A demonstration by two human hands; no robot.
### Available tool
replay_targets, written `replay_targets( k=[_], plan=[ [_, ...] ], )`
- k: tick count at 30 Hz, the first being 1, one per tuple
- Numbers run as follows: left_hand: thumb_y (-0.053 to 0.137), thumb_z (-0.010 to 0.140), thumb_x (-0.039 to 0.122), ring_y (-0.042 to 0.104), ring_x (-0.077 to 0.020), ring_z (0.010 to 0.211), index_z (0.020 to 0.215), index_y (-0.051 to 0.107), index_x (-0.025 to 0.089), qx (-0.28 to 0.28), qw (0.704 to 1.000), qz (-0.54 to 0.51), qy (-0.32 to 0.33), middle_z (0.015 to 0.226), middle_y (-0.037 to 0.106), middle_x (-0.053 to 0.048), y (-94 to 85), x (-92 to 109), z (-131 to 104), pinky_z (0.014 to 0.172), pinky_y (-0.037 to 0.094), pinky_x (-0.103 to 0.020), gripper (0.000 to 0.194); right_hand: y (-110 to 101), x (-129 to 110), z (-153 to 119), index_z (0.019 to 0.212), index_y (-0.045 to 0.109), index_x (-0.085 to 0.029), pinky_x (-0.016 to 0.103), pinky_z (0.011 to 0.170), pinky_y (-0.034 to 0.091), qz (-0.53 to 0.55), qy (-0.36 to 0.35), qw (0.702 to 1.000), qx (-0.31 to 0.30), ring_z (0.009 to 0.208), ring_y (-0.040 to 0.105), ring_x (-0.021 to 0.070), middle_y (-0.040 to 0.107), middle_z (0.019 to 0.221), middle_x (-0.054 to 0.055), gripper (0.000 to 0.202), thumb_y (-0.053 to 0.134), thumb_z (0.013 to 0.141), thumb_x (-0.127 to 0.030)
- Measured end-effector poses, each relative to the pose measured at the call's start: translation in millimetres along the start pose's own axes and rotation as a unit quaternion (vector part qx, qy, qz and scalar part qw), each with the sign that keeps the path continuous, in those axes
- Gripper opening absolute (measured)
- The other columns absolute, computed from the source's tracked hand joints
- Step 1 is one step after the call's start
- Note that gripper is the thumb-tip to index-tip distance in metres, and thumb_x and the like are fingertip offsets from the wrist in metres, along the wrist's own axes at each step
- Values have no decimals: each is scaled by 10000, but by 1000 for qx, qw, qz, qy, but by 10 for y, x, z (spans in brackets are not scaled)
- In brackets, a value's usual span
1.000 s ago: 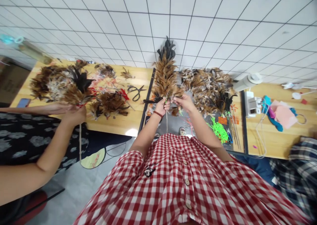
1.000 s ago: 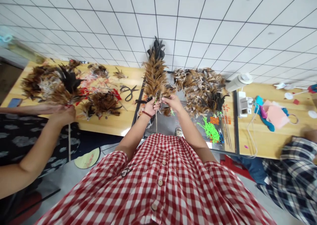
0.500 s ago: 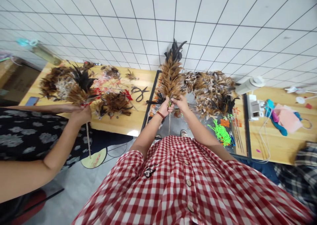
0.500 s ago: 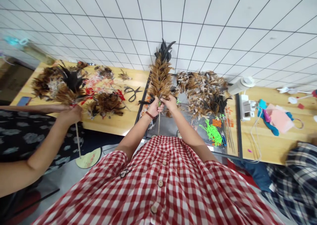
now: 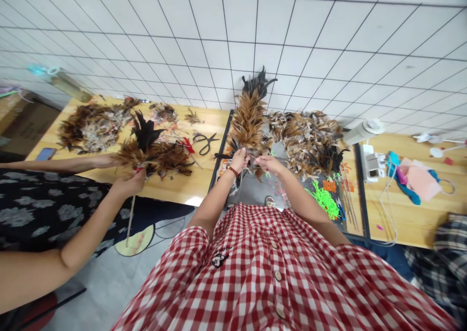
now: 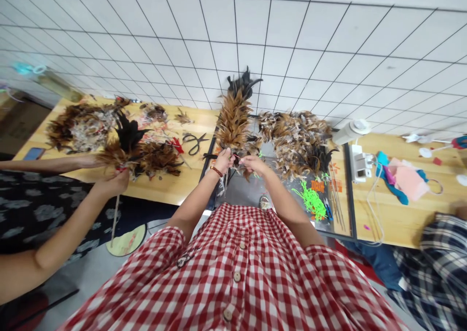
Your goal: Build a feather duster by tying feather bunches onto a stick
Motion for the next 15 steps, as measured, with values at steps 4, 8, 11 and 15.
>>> replay_targets(
  k=[4, 8, 11, 15],
  plan=[
    [418, 1061, 321, 284, -47, 370, 788, 374, 216, 78, 990, 116, 28, 516, 421, 93, -144, 84, 81, 413, 170, -175, 296, -334, -178, -65, 728, 652, -179, 245, 546, 328, -45, -74, 991, 102, 520, 382, 94, 471, 535, -53, 394, 704, 761, -568],
    [443, 1043, 285, 370, -73, 423, 755, 394, 215, 88, 960, 259, 53, 543, 454, 70, -103, 104, 91, 474, 269, -204, 301, -469, -599, -113, 753, 716, -156, 260, 635, 381, -208, -185, 948, 156, 626, 518, 136, 620, 644, 10, 331, 593, 856, -446],
    [492, 1020, 260, 484, -105, 508, 715, 414, 213, 52, 913, 398, 73, 586, 498, 30, 5, 110, 50, 548, 343, -231, 319, -362, -958, -172, 871, 764, -157, 280, 715, 427, -387, -238, 879, 146, 747, 634, 183, 727, 782, 56, 324, 530, 932, -372],
    [482, 1028, 281, 664, -190, 745, 838, 546, 178, -52, 799, 584, 135, 770, 666, -77, 165, 169, -131, 684, 426, -271, 225, -220, -1296, -133, 1037, 794, -200, 308, 837, 469, -570, -237, 779, 113, 1039, 693, 246, 781, 1098, 92, 327, 503, 990, -340]
  ],
)
Point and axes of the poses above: each hand's wrist, its own z-axis towards the middle knuckle, its own y-axis out of the palm, x = y × z, the point moved 4 cm from there along z, towards the middle knuckle
